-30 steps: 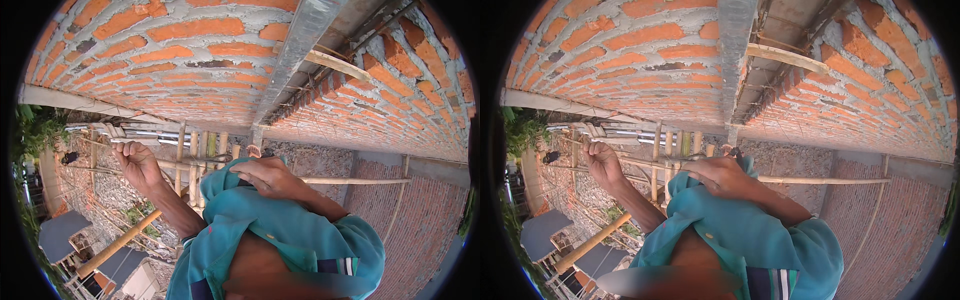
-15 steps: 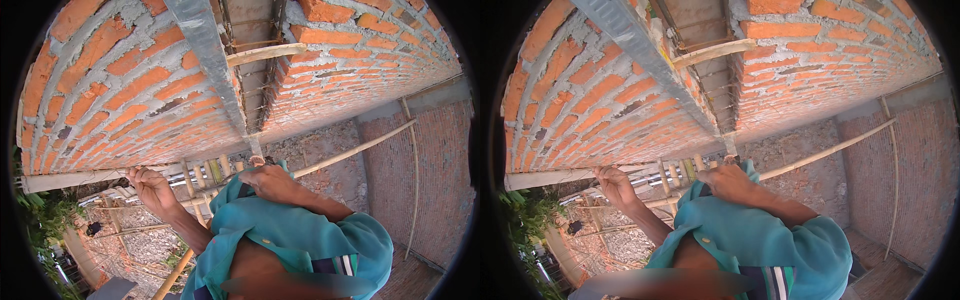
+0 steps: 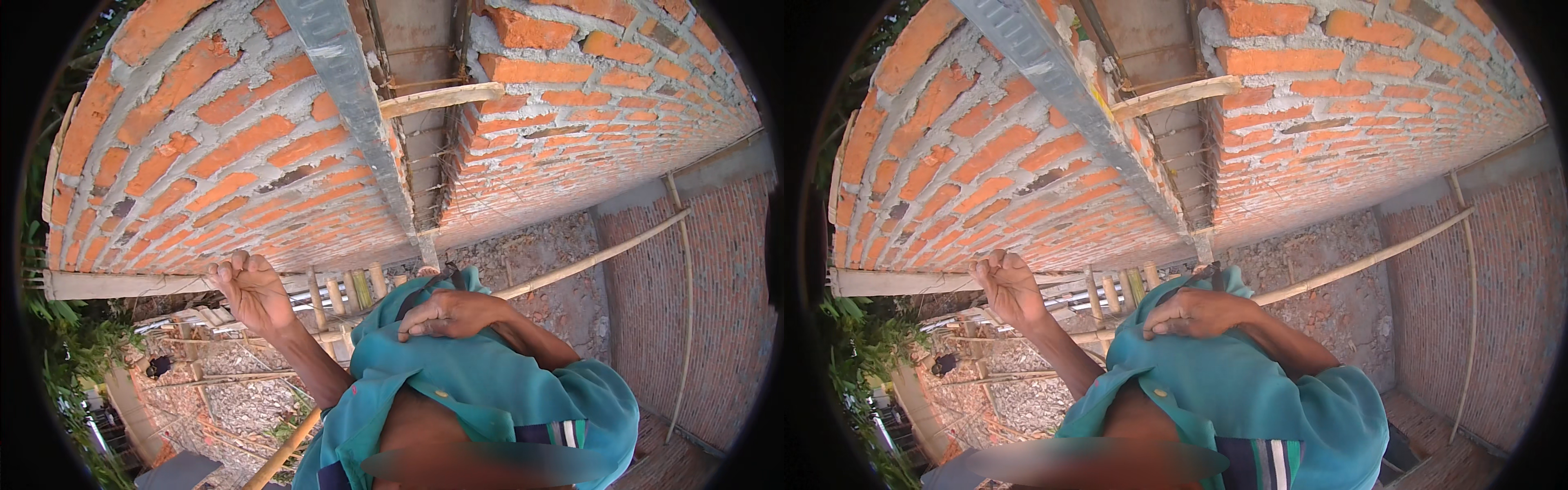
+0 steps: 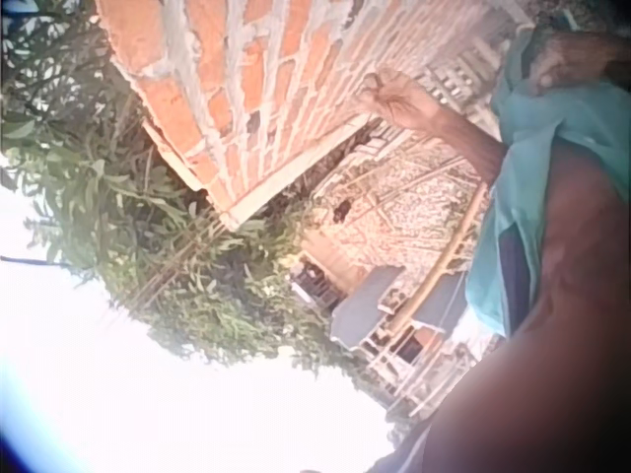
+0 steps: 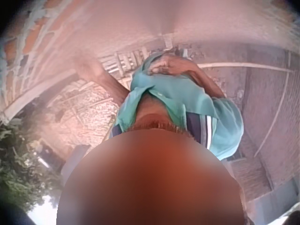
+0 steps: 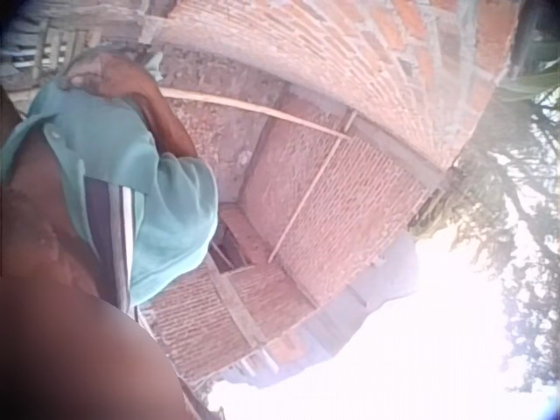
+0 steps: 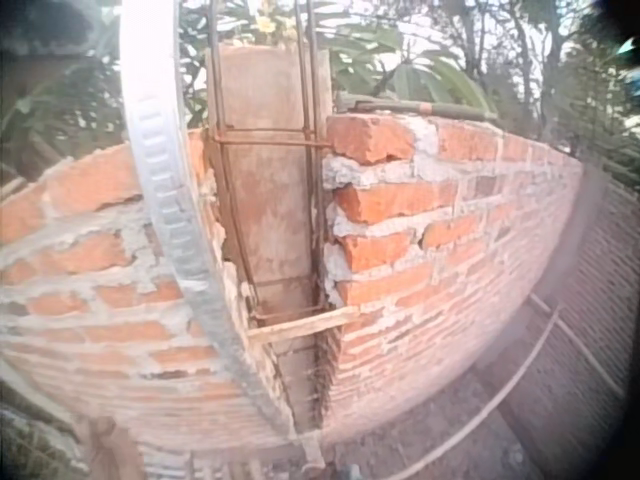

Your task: The person secures a metal conduit to a brick wall using a wooden batten and pliers. They position the conduit, clamp it with the batten, and tighten the fasteners with pliers.

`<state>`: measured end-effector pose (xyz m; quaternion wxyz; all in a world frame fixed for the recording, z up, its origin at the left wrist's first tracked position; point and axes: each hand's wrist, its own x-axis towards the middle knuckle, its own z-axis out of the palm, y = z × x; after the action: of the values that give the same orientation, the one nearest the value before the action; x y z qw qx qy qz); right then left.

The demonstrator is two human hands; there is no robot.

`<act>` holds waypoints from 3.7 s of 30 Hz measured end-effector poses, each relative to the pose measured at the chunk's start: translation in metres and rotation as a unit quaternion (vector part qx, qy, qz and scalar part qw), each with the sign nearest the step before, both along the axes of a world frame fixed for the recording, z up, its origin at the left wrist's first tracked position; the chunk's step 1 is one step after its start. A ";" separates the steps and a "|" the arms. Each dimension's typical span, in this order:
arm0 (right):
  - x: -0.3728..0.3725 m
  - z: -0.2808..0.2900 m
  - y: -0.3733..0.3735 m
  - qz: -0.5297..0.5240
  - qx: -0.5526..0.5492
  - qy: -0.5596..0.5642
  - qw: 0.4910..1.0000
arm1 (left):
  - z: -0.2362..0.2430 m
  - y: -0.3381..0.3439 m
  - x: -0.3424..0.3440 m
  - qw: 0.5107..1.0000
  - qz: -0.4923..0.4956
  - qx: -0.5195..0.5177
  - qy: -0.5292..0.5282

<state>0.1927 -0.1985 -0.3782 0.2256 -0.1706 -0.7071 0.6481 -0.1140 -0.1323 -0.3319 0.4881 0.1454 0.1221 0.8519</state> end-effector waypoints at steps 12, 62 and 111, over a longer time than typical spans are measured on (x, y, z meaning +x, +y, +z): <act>-0.007 0.047 -0.013 -0.400 0.015 0.043 0.915 | 0.023 -0.014 0.124 0.934 -0.209 -0.007 0.291; 0.114 0.088 0.037 -0.707 0.307 -0.093 0.630 | 0.047 0.107 0.273 0.938 -0.194 -0.030 0.285; 0.105 0.210 0.126 -0.430 0.638 -0.470 0.433 | 0.038 0.122 0.283 0.911 -0.201 0.051 0.357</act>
<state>0.2980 -0.0722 -0.1682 0.1526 -0.5385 -0.7525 -0.3471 0.1689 -0.0107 -0.2939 0.5647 0.4859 0.2126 0.6323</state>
